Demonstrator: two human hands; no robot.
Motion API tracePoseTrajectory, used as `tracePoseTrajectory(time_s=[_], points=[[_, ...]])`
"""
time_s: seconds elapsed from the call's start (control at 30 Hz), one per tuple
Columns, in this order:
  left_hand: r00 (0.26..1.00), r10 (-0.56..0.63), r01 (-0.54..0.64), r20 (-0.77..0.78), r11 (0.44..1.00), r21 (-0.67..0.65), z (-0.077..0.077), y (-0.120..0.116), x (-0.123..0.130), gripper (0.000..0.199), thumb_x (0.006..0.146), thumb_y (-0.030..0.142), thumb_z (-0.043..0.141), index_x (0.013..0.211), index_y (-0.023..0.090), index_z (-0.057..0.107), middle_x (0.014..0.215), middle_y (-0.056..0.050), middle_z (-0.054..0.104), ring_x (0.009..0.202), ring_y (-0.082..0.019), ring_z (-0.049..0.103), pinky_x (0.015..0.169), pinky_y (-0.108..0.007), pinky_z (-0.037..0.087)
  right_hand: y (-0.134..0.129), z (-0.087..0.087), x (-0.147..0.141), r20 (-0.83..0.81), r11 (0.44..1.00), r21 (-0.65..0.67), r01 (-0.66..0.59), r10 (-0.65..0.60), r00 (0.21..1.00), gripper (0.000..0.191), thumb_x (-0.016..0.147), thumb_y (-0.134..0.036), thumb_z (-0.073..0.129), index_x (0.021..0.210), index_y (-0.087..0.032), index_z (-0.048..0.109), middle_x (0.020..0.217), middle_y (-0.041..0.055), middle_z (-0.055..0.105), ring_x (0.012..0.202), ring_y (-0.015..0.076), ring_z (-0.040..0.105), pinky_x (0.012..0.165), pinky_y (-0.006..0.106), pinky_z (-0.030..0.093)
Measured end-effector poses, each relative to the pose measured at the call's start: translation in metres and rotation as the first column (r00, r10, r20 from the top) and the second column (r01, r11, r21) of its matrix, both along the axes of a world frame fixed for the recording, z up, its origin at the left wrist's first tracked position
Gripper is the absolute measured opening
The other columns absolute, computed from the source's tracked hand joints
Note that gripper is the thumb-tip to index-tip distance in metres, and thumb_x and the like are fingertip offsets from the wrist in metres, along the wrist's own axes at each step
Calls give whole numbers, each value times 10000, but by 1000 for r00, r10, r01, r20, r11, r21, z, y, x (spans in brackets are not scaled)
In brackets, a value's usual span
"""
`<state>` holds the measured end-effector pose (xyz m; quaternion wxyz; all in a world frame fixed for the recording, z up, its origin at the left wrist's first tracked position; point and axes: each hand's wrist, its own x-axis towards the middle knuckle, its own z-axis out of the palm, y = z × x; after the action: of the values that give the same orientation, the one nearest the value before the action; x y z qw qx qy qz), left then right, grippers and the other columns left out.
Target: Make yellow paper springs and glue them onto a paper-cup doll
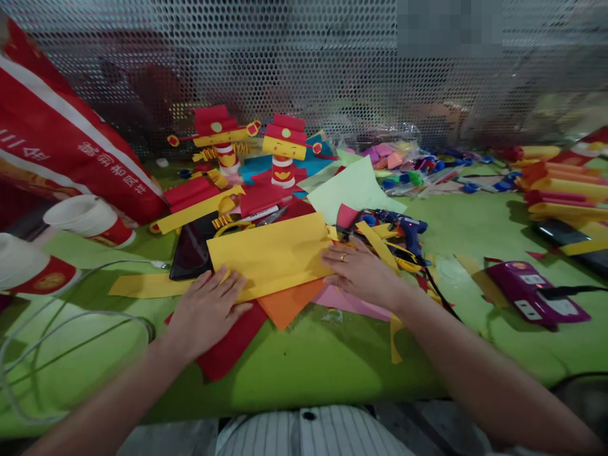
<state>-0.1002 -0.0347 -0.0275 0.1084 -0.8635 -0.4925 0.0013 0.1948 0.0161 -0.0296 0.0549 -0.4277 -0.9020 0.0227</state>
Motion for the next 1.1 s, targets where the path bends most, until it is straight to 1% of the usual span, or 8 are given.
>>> tracePoseTrajectory(time_s=[0.1, 0.2, 0.33, 0.47, 0.63, 0.83, 1.0, 1.1], points=[[999, 1, 3, 53, 997, -71, 6, 2, 9, 551, 866, 536, 333, 1095, 128, 624, 1134, -125, 651, 1097, -285, 565, 931, -431, 420, -1, 5, -5, -13, 999, -47, 15, -15, 1000, 245, 834, -242, 545, 1037, -170, 663, 1061, 94, 678, 1010, 230, 597, 909, 396, 431], [997, -1, 10, 78, 993, -115, 12, 5, 21, 422, 878, 447, 388, 1038, 152, 644, 1058, -92, 681, 1026, -245, 585, 897, -382, 445, -2, 6, -7, -16, 999, -40, 19, -20, 1000, 181, 809, -211, 567, 933, -168, 692, 945, 86, 696, 899, 221, 613, 835, 359, 452], [996, -16, 30, 86, 985, -170, 16, 7, 38, 257, 867, 317, 459, 919, 166, 661, 936, -63, 688, 889, -216, 600, 806, -348, 479, -5, 6, -2, -61, 998, -4, -60, 59, 996, 185, 839, -189, 513, 801, -181, 693, 898, 62, 689, 851, 198, 604, 796, 333, 432], [989, -27, 60, 143, 972, -228, 15, 2, 42, 289, 893, 327, 415, 864, 178, 661, 870, -45, 679, 807, -192, 607, 719, -322, 497, -7, 9, 1, -66, 989, -97, -113, 106, 992, 209, 861, -258, 501, 799, -183, 686, 866, 45, 690, 798, 186, 608, 718, 316, 424], [968, -16, 70, 250, 976, -208, 9, -2, 37, 346, 915, 305, 358, 845, 200, 680, 907, -32, 680, 842, -172, 604, 715, -296, 502, -7, 17, -3, 10, 968, -247, -48, 52, 999, 209, 864, -241, 496, 818, -168, 686, 879, 53, 687, 842, 193, 607, 712, 304, 424], [977, 22, 22, 211, 979, -204, 5, -2, 41, 289, 890, 346, 421, 913, 185, 660, 940, -49, 662, 866, -197, 585, 724, -321, 493, -9, 20, -4, 50, 963, -268, -24, 39, 998, 223, 832, -294, 550, 982, -182, 671, 1017, 84, 662, 935, 228, 593, 755, 323, 441], [991, 62, -31, 118, 968, -251, 12, 0, 49, 276, 895, 311, 413, 893, 195, 664, 897, -49, 654, 852, -206, 578, 705, -314, 468, -8, 17, -6, 32, 962, -271, 21, -13, 999, 229, 877, -248, 475, 899, -178, 692, 949, 77, 682, 916, 214, 602, 762, 316, 440], [992, 114, -92, 49, 942, -323, 20, 7, 57, 292, 906, 262, 381, 857, 169, 654, 863, -54, 660, 866, -217, 584, 722, -323, 454, -5, 13, -7, 7, 957, -274, 94, -95, 995, 211, 866, -244, 488, 884, -169, 685, 919, 72, 696, 885, 214, 616, 741, 309, 440]])
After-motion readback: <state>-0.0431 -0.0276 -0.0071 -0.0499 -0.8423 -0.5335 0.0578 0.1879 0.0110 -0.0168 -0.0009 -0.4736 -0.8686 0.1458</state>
